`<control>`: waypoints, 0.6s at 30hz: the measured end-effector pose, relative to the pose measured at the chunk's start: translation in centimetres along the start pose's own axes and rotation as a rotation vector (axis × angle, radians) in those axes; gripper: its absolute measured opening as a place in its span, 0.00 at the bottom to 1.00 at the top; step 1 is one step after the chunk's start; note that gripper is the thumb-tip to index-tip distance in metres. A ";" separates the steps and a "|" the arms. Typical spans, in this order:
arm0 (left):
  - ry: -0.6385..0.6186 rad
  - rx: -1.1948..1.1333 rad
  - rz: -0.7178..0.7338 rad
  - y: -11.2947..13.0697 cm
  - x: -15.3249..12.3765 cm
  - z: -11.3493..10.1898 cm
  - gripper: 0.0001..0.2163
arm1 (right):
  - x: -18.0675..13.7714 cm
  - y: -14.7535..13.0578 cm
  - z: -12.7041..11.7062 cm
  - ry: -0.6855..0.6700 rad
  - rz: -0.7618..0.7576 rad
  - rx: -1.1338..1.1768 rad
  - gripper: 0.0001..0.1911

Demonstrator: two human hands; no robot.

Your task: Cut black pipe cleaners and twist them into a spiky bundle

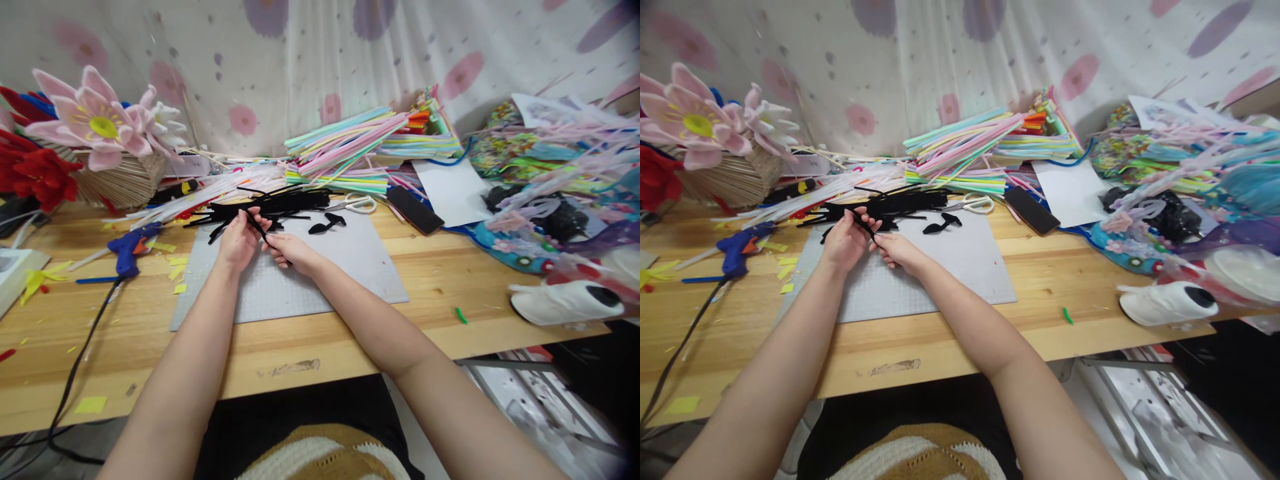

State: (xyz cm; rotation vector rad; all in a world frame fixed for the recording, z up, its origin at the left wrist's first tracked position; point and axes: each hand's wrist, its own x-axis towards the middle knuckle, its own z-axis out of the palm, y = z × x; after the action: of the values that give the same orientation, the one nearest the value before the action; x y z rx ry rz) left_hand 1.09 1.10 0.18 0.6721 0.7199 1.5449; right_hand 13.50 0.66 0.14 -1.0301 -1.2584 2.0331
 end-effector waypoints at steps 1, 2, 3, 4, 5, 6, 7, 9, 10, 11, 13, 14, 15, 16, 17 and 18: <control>-0.030 -0.007 -0.003 0.1 -0.1 0.1 0.11 | 0.0 0.0 -0.1 -0.003 0.002 0.013 0.16; -0.057 -0.012 -0.006 0.2 -0.2 0.1 0.11 | 0.0 -0.1 -0.2 -0.010 0.005 0.028 0.16; -0.075 -0.019 -0.003 0.2 -0.3 0.2 0.11 | -0.1 -0.1 -0.3 -0.016 0.008 0.042 0.16; -0.078 -0.027 0.010 0.1 -0.4 0.2 0.10 | -0.1 -0.2 -0.4 -0.021 0.010 0.053 0.16; -0.065 -0.034 0.030 0.0 -0.4 0.2 0.09 | -0.2 -0.2 -0.4 -0.023 0.010 0.060 0.16; -0.038 -0.039 0.055 -0.1 -0.4 0.2 0.08 | -0.2 -0.1 -0.5 -0.024 0.009 0.061 0.16; 0.001 -0.043 0.079 -0.2 -0.3 0.2 0.08 | -0.3 -0.1 -0.5 -0.025 0.007 0.056 0.16; 0.102 -0.062 0.107 -0.5 -0.1 0.2 0.09 | -0.3 0.1 -0.4 -0.038 -0.005 0.037 0.17; 0.157 -0.081 0.104 -0.6 0.0 0.3 0.10 | -0.3 0.2 -0.3 -0.050 -0.015 0.026 0.17; 0.212 -0.108 0.091 -0.6 0.2 0.3 0.10 | -0.4 0.3 -0.2 -0.062 -0.029 0.015 0.17; 0.318 -0.180 0.041 -0.4 0.4 0.4 0.10 | -0.4 0.4 0.1 -0.068 -0.063 -0.004 0.16; 0.361 -0.218 0.014 -0.3 0.6 0.5 0.10 | -0.5 0.4 0.2 -0.060 -0.078 -0.014 0.16; 0.397 -0.254 -0.006 -0.1 0.8 0.7 0.10 | -0.5 0.4 0.4 -0.050 -0.090 -0.025 0.16; 0.426 -0.288 -0.018 0.2 0.9 0.9 0.10 | -0.6 0.3 0.5 -0.036 -0.097 -0.037 0.16; 0.446 -0.316 -0.024 0.5 1.1 1.1 0.10 | -0.7 0.3 0.7 -0.021 -0.104 -0.052 0.16; 0.459 -0.341 -0.027 0.7 1.3 1.3 0.10 | -0.8 0.2 0.8 -0.006 -0.116 -0.069 0.16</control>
State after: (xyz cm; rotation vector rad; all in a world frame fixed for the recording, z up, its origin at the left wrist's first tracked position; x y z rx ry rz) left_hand 1.53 2.45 1.61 0.0504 0.7700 1.7635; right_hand 13.30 -0.45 0.44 -0.9602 -1.3674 1.9185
